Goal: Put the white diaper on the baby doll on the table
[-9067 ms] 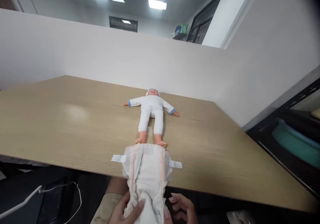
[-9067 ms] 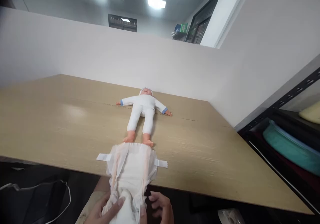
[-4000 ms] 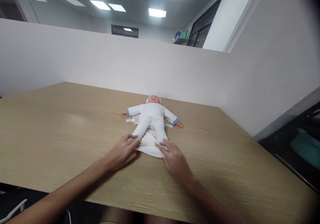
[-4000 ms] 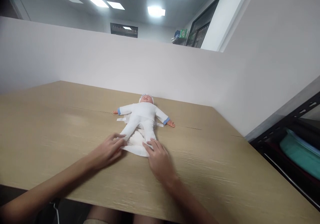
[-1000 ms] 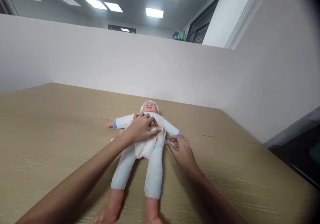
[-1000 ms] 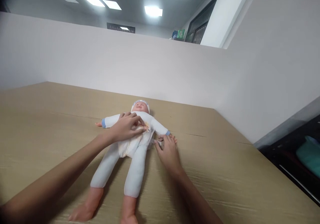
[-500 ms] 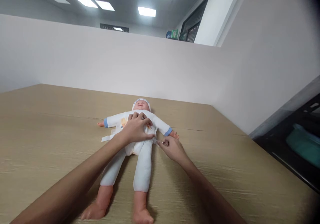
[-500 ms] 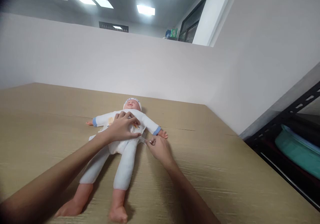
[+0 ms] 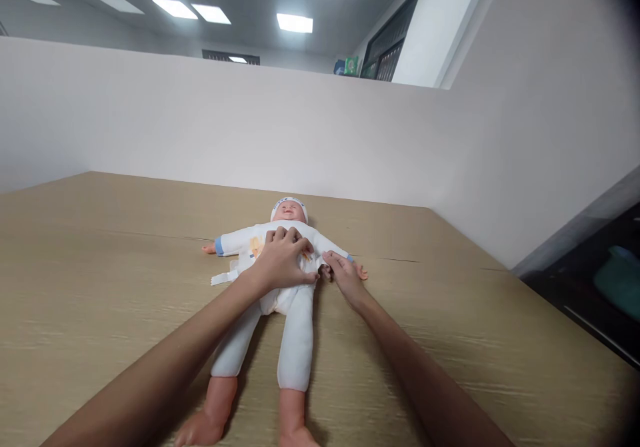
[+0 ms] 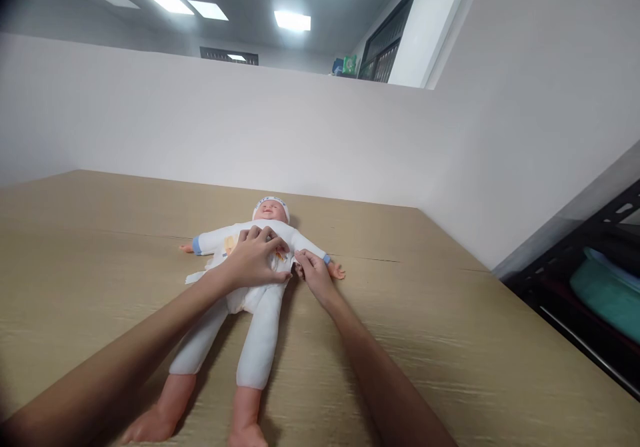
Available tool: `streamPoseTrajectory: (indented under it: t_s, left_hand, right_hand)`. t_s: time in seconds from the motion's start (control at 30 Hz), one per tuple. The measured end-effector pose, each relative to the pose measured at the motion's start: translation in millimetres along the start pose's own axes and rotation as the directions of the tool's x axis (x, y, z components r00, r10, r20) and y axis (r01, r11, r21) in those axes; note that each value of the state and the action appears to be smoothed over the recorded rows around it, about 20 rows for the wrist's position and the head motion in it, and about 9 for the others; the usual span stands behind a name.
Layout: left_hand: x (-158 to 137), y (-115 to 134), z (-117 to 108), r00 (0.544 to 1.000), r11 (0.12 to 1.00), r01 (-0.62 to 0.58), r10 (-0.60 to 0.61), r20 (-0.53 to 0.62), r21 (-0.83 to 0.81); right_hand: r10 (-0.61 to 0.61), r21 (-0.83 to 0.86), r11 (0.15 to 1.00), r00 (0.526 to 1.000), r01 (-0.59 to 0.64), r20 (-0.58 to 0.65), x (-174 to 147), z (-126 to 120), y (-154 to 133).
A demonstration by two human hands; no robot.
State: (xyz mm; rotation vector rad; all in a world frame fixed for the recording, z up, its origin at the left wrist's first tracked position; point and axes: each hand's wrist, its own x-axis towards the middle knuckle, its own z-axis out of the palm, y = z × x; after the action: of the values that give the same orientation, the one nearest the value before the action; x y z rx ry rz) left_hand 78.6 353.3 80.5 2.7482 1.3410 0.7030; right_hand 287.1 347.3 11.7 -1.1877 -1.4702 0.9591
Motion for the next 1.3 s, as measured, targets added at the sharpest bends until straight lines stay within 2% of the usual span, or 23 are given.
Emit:
streamPoseTrajectory:
  t_s: [0.23, 0.77, 0.9, 1.0, 1.07, 1.13, 1.2, 1.3]
  left_hand:
    - [1, 0, 2, 1.000, 1.000, -0.003, 0.003, -0.010, 0.018]
    - [1, -1, 5, 1.000, 1.000, -0.008, 0.009, -0.023, 0.008]
    - [1, -1, 4, 1.000, 1.000, -0.004, 0.003, -0.020, -0.017]
    - [2, -1, 1, 1.000, 0.999, 0.007, -0.008, -0.011, -0.032]
    - [2, -1, 0, 1.000, 0.999, 0.011, -0.011, 0.000, -0.037]
    - [2, -1, 0, 1.000, 0.999, 0.008, -0.008, 0.011, -0.038]
    - [2, -1, 1, 1.000, 0.999, 0.009, -0.008, 0.015, -0.034]
    - [2, 0, 1, 1.000, 0.999, 0.023, -0.023, 0.019, -0.032]
  right_hand:
    - [-0.032, 0.038, 0.999, 0.999, 0.032, -0.016, 5, 20, -7]
    - [-0.077, -0.031, 0.997, 0.997, 0.078, 0.008, -1, 15, -10]
    - [-0.143, -0.107, 0.985, 0.986, 0.134, -0.083, -15, 19, -12]
    - [-0.270, -0.239, 0.942, 0.955, 0.236, -0.121, -31, 20, -19]
    - [-0.389, -0.362, 0.864, 0.920, 0.351, -0.036, -41, 15, -24]
    - [-0.458, -0.443, 0.769, 0.881, 0.461, 0.123, -46, 7, -27]
    - [-0.460, -0.471, 0.708, 0.850, 0.526, 0.258, -47, -1, -29]
    - [-0.448, -0.496, 0.651, 0.818, 0.575, 0.361, -43, -10, -31]
